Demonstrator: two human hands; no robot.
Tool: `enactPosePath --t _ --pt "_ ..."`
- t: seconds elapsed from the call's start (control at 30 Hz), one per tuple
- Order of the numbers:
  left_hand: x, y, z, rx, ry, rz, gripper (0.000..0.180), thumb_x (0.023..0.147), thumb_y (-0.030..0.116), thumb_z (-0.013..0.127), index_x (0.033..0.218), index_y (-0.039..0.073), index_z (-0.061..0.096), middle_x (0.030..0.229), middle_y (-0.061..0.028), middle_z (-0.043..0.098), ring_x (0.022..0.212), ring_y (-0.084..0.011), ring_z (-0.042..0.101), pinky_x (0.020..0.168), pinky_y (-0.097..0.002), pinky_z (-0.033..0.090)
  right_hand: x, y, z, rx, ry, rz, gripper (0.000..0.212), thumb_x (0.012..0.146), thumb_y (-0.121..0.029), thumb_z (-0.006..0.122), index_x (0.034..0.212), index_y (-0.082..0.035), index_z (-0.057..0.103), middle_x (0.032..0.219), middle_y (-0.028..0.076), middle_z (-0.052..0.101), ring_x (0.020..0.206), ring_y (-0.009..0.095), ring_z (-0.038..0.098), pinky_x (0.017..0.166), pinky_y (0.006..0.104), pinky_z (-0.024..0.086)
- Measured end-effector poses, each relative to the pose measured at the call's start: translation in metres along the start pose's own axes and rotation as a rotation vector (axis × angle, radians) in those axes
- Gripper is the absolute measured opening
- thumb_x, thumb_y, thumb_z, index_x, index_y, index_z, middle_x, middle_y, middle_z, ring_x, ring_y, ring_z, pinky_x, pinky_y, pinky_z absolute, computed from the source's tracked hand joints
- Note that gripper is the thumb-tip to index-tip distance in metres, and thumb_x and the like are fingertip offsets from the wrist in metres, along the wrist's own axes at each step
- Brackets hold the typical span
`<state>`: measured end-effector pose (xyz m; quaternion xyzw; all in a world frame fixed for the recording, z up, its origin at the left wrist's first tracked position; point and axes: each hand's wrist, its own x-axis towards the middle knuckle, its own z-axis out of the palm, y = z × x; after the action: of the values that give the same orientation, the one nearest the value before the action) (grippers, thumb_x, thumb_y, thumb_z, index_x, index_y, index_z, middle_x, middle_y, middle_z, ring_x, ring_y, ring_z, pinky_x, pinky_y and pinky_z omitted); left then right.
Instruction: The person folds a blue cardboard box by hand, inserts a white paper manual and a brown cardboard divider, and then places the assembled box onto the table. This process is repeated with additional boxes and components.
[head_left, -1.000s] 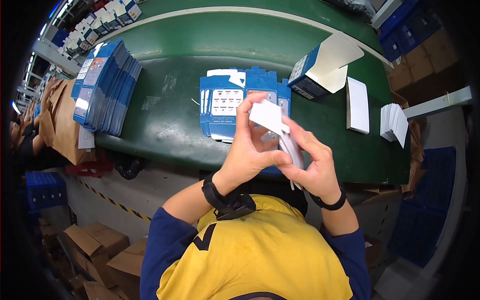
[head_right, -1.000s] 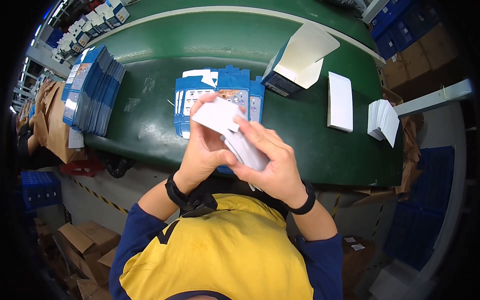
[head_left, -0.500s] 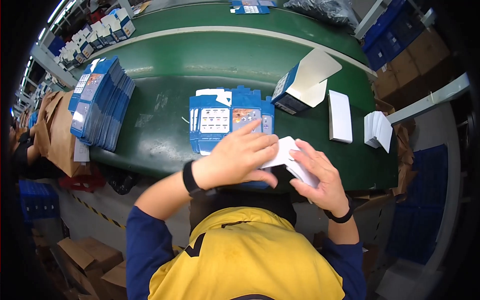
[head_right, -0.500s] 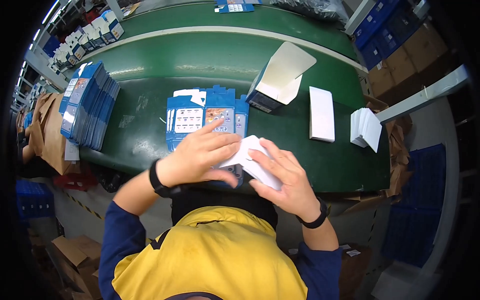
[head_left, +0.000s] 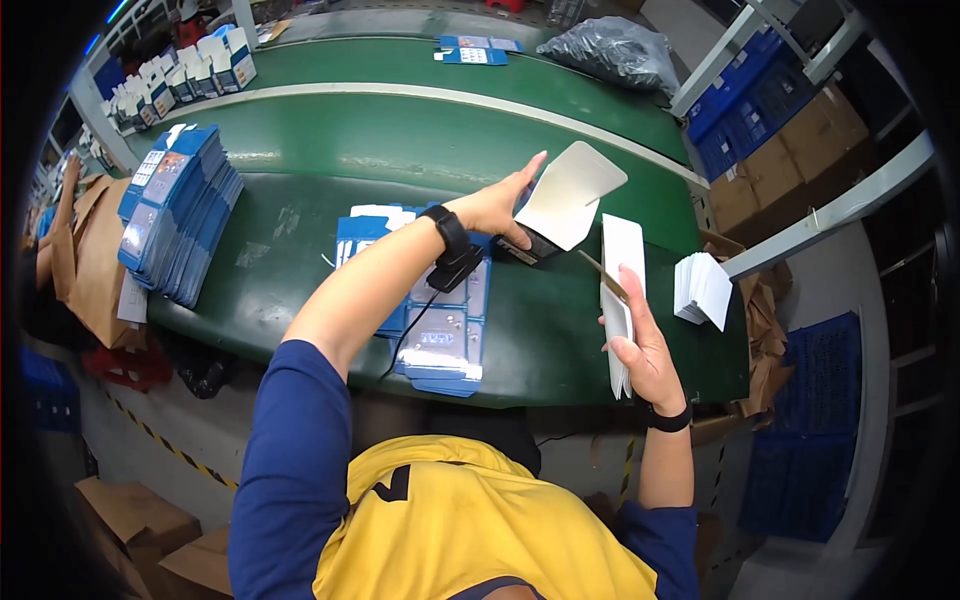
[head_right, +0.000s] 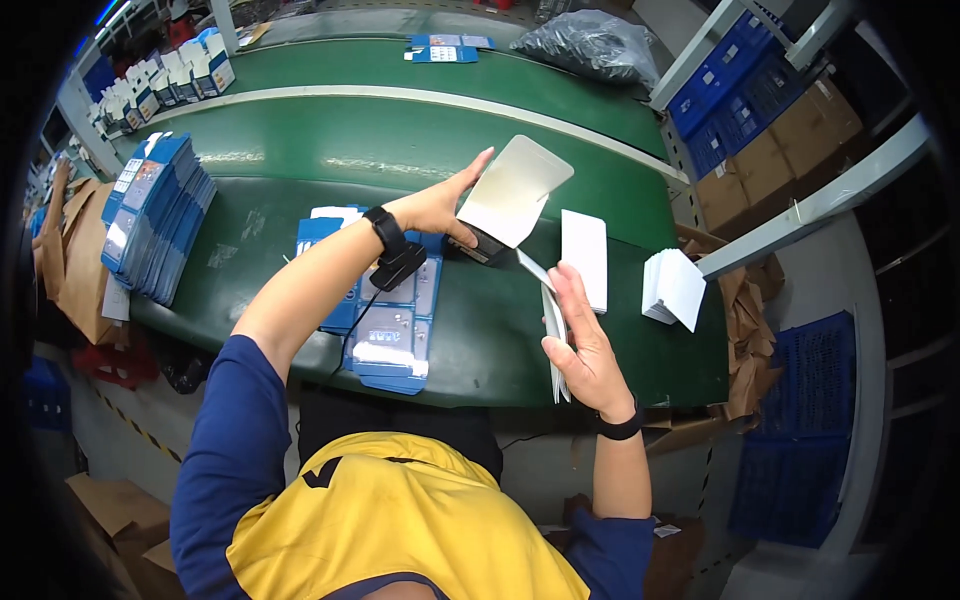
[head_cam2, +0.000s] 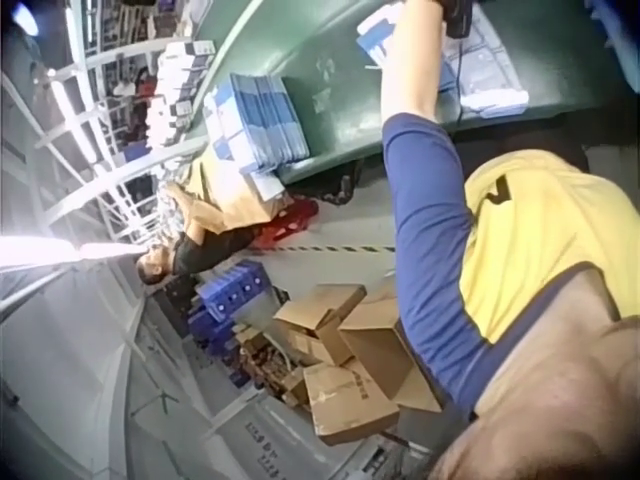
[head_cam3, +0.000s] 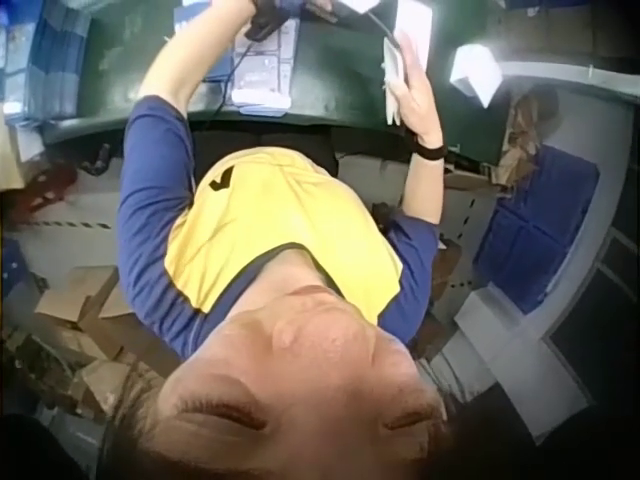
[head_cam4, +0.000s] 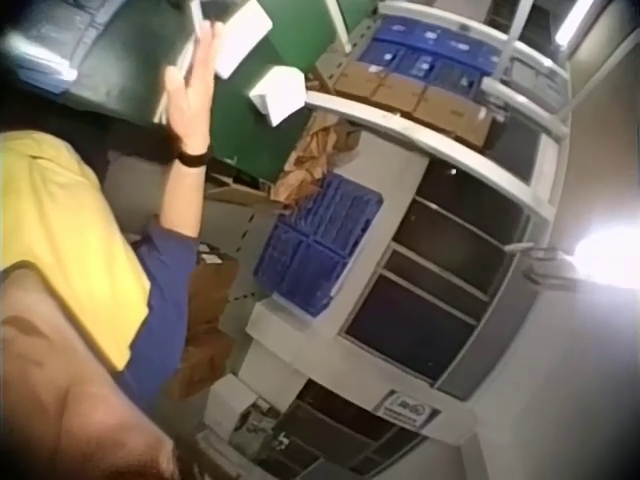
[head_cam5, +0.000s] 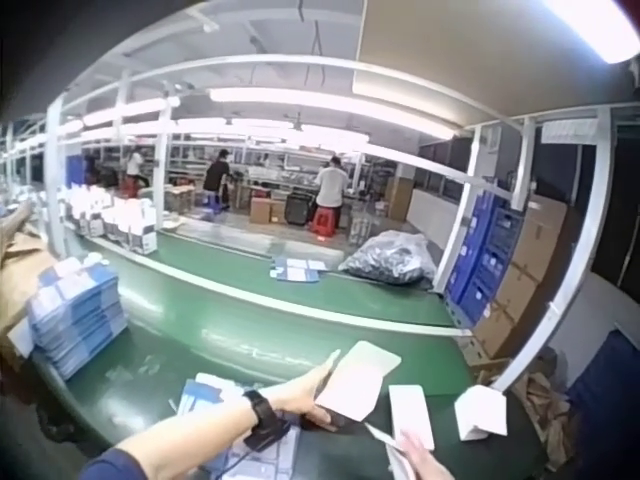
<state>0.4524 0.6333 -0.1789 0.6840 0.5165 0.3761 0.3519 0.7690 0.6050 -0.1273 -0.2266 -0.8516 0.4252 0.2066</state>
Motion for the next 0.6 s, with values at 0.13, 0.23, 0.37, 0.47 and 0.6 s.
enactPosePath --t 0.13,0.23,0.37,0.47,0.6 --pt "-0.002 0.023 0.01 0.02 0.154 0.127 0.125 0.053 0.018 0.086 0.146 0.004 0.003 0.128 -0.0242 0.043 0.12 -0.035 0.043 0.102 -0.036 0.034 -0.002 0.012 -0.012 0.05 -0.039 -0.021 0.072 0.084 -0.04 0.05 0.144 -0.011 0.025 0.149 0.008 0.023 0.104 0.022 0.052 0.079 0.0299 0.048" --pt "-0.035 0.06 0.027 0.137 0.191 0.046 0.127 0.052 0.024 0.086 0.146 0.005 0.002 0.124 -0.0255 0.043 0.116 -0.0405 0.045 0.099 -0.0381 0.038 -0.004 -0.001 -0.017 0.398 0.103 0.096 0.078 0.078 -0.039 0.054 0.143 -0.009 0.023 0.142 0.013 0.031 0.099 0.023 0.054 0.073 0.0311 0.05" --pt "-0.064 0.072 0.056 0.096 0.078 -0.011 0.132 0.053 0.018 0.086 0.146 0.011 -0.008 0.124 -0.0239 0.043 0.112 -0.0427 0.048 0.096 -0.0403 0.041 0.013 -0.023 -0.022 0.679 0.228 0.012 0.104 0.063 -0.038 0.066 0.147 -0.013 0.01 0.133 0.02 0.04 0.092 0.021 0.055 0.068 0.0295 0.051" --pt "-0.071 0.067 0.07 0.101 0.005 -0.058 0.132 0.054 0.013 0.085 0.146 0.013 -0.01 0.13 -0.0219 0.039 0.114 -0.042 0.047 0.096 -0.0404 0.041 0.034 -0.039 -0.017 0.76 0.206 -0.087 0.11 0.062 -0.035 0.067 0.148 -0.012 0.003 0.133 0.02 0.041 0.091 0.02 0.055 0.07 0.0287 0.05" --pt "-0.091 0.069 0.069 0.345 0.259 0.028 0.123 0.057 0.012 0.084 0.146 0.006 -0.002 0.136 -0.0256 0.033 0.123 -0.043 0.038 0.1 -0.0434 0.038 0.047 -0.041 -0.008 0.526 0.233 -0.112 0.097 0.066 -0.03 0.063 0.147 -0.008 0.014 0.132 0.018 0.043 0.094 0.015 0.052 0.077 0.0247 0.046"
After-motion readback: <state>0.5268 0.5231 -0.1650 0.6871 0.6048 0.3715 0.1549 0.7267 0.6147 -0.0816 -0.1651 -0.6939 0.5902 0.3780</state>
